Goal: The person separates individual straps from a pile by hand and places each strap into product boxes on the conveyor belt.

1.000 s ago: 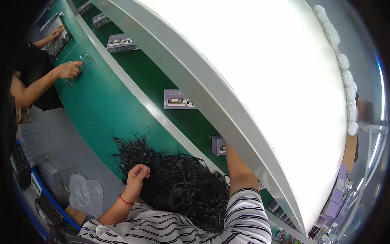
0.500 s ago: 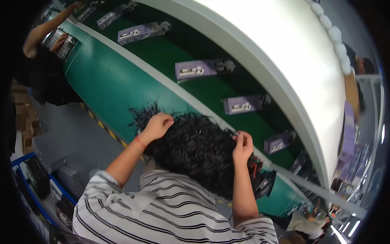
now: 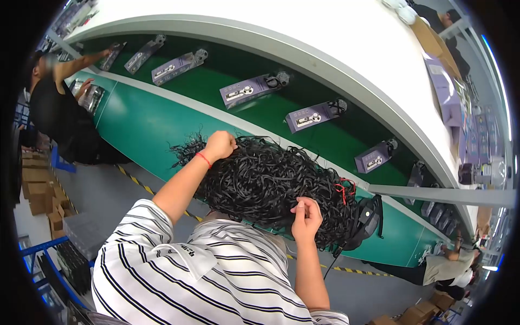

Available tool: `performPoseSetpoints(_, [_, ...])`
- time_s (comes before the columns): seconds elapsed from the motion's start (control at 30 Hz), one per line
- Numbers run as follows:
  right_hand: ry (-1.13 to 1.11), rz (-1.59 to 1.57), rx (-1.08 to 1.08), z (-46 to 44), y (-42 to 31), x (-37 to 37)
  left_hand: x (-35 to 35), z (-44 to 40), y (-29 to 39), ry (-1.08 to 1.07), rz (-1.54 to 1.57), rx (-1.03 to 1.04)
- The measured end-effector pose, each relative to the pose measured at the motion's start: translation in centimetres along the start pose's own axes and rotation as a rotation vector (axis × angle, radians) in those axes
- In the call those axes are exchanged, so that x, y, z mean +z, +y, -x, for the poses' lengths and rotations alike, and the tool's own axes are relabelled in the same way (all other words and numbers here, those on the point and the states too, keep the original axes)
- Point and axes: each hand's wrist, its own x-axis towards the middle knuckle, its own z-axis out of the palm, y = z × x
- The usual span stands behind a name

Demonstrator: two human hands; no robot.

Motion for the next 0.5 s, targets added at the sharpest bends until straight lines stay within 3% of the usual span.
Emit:
performPoseSetpoints(0.07, [0.007, -0.042, 0.064, 0.2, -0.6, -0.8, -2.8, 2.0, 2.5, 0.043, -0.037, -0.007])
performPoseSetpoints(0.1, [0.01, -0.056, 0.055, 0.0, -1.0, -0.9, -4.8, 3.6, 4.4, 0.116, 0.169, 0.048])
performPoseSetpoints(0.2, [-0.142, 0.134, -0.223, -2.1, -4.0, 0.8, -11.6, 8.3, 10.3, 0.229, 0.567, 0.269])
performPoseSetpoints(0.27, [-0.093, 0.135, -0.47, -4.1, -10.0, 4.8, -15.5, 9.9, 13.4, 0.304, 0.654, 0.595])
performPoseSetpoints(0.3, [-0.152, -0.036, -0.491, -4.5, -13.1, 7.0, -17.3, 11.2, 15.4, 0.317, 0.641, 0.595])
performPoseSetpoints(0.37, [-0.22, -0.215, -0.528, -6.1, -16.4, 10.5, -20.3, 13.0, 19.2, -0.084, 1.194, 0.537])
performPoseSetpoints(0.43, [-0.78, -0.755, -0.217, -6.8, -18.1, 12.1, -23.2, 14.2, 20.6, -0.072, 1.333, 0.522])
performPoseSetpoints(0.47, [-0.792, -0.763, -0.232, -7.3, -18.0, 12.0, -25.0, 14.0, 20.8, -0.082, 1.477, 0.508])
performPoseSetpoints(0.5, [-0.871, -0.727, -0.136, -8.1, -17.0, 11.3, -27.3, 13.4, 19.9, -0.13, 1.537, 0.681])
